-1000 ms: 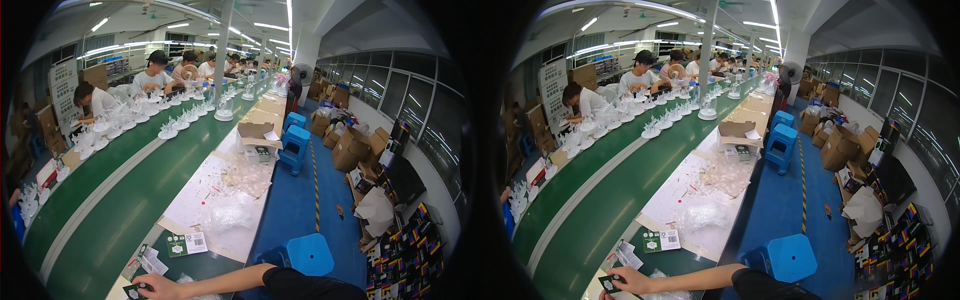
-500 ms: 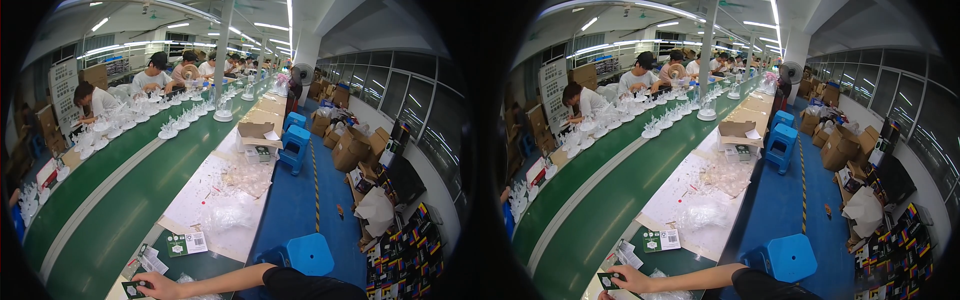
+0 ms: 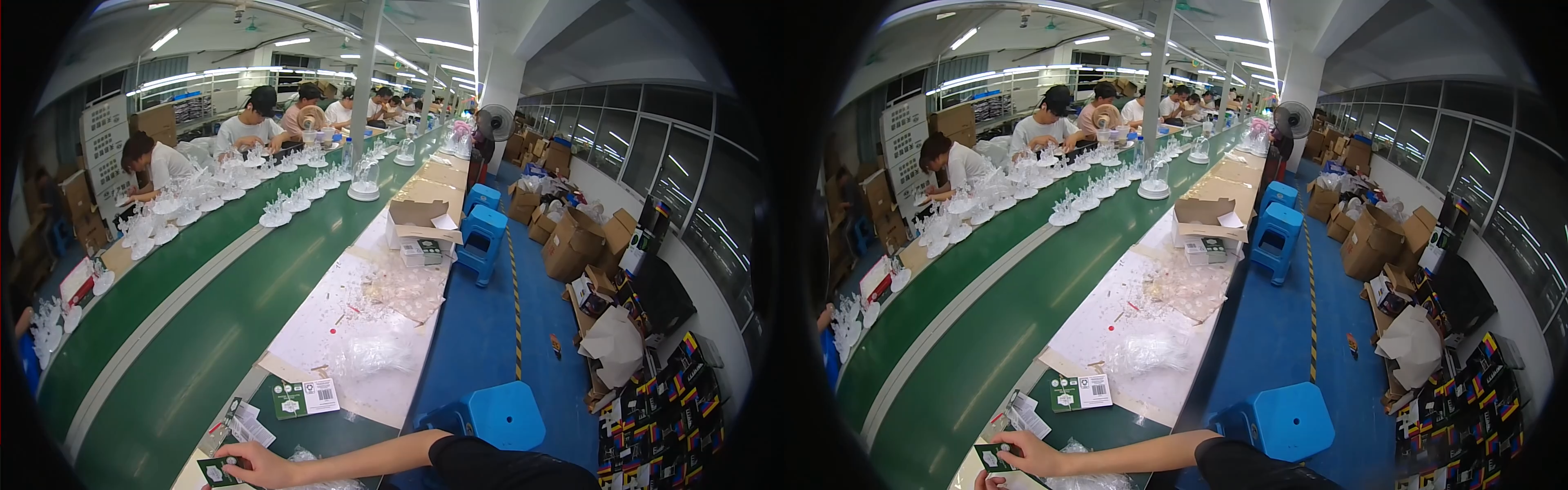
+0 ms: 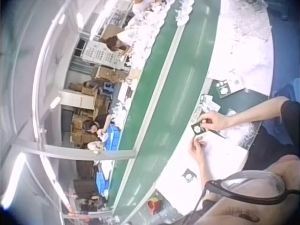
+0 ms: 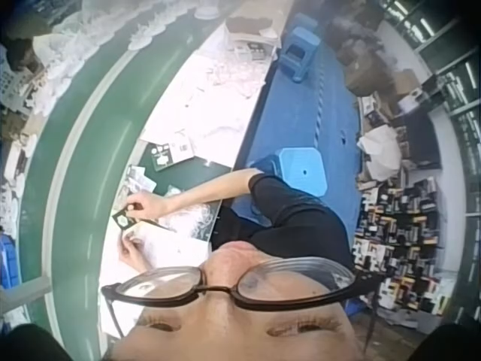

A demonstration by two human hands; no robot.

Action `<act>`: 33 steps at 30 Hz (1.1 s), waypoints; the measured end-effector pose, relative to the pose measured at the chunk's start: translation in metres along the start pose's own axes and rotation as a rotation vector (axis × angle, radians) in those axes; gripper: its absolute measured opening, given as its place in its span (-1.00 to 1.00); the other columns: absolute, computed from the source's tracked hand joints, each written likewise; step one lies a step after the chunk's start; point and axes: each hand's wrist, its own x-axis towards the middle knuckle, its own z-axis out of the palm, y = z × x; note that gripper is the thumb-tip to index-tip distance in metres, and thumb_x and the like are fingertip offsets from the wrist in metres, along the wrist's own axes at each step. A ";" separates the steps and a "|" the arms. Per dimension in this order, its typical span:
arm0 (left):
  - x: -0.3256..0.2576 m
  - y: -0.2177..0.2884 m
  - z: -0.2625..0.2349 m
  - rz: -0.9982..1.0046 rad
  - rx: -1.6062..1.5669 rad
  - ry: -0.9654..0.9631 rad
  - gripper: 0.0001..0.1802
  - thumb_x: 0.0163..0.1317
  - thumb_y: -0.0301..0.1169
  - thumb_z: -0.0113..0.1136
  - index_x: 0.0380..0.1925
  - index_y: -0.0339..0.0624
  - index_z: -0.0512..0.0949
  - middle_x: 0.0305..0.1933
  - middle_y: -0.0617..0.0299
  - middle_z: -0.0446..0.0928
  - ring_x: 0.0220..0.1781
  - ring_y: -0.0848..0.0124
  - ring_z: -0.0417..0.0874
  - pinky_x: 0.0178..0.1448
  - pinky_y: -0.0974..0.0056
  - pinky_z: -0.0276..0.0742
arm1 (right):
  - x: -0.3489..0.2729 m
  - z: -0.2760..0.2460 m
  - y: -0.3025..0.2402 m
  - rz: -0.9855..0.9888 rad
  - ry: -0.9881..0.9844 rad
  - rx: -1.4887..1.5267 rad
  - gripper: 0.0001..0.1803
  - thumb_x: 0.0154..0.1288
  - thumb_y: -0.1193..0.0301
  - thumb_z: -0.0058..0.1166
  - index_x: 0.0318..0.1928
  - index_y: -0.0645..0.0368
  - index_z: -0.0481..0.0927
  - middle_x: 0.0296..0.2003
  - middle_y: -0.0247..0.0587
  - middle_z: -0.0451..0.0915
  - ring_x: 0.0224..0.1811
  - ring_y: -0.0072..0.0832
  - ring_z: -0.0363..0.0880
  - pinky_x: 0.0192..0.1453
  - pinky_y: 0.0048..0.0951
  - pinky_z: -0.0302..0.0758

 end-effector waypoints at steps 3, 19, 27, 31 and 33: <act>-0.001 -0.007 -0.007 0.016 0.143 -0.143 -0.75 0.39 -0.43 -0.07 -0.09 -0.39 0.46 -0.45 0.25 0.47 -0.53 0.56 0.37 -0.46 0.48 0.31 | -0.001 0.000 -0.003 0.002 -0.029 -0.054 -0.77 0.25 0.50 0.03 -0.09 0.30 0.48 -0.51 -0.35 0.42 -0.51 -0.69 0.29 -0.46 -0.59 0.27; -0.002 -0.026 -0.022 -0.001 0.123 -0.205 -0.84 0.19 -0.51 -0.25 -0.55 -0.17 0.30 -0.58 0.35 0.22 -0.57 0.55 0.18 -0.49 0.45 0.08 | -0.001 0.000 -0.006 -0.088 -0.149 -0.073 -0.81 0.19 0.53 0.01 -0.16 0.29 0.45 -0.54 -0.31 0.39 -0.54 -0.63 0.31 -0.46 -0.55 0.27; -0.007 0.000 -0.011 0.084 0.362 -0.091 -0.76 0.35 -0.39 -0.14 -0.49 -0.28 0.34 -0.54 0.30 0.26 -0.50 0.47 0.24 -0.43 0.37 0.18 | 0.003 0.002 -0.018 -0.061 -0.171 -0.054 -0.80 0.19 0.53 0.01 -0.16 0.30 0.46 -0.54 -0.31 0.40 -0.54 -0.63 0.31 -0.46 -0.55 0.27; -0.002 -0.017 -0.013 0.124 0.567 -0.129 -0.73 0.39 -0.36 -0.11 -0.29 -0.43 0.41 -0.40 0.10 0.41 -0.32 0.29 0.38 -0.21 0.25 0.36 | -0.001 -0.002 -0.003 -0.082 -0.138 -0.073 -0.81 0.20 0.53 0.01 -0.16 0.31 0.46 -0.54 -0.31 0.41 -0.54 -0.64 0.31 -0.46 -0.55 0.26; -0.006 -0.010 -0.007 0.167 0.553 -0.090 -0.72 0.40 -0.35 -0.11 -0.25 -0.44 0.42 -0.37 0.06 0.44 -0.31 0.28 0.38 -0.20 0.25 0.37 | 0.000 -0.001 -0.005 -0.084 -0.144 -0.076 -0.81 0.20 0.53 0.01 -0.16 0.31 0.46 -0.54 -0.31 0.41 -0.54 -0.64 0.30 -0.46 -0.55 0.26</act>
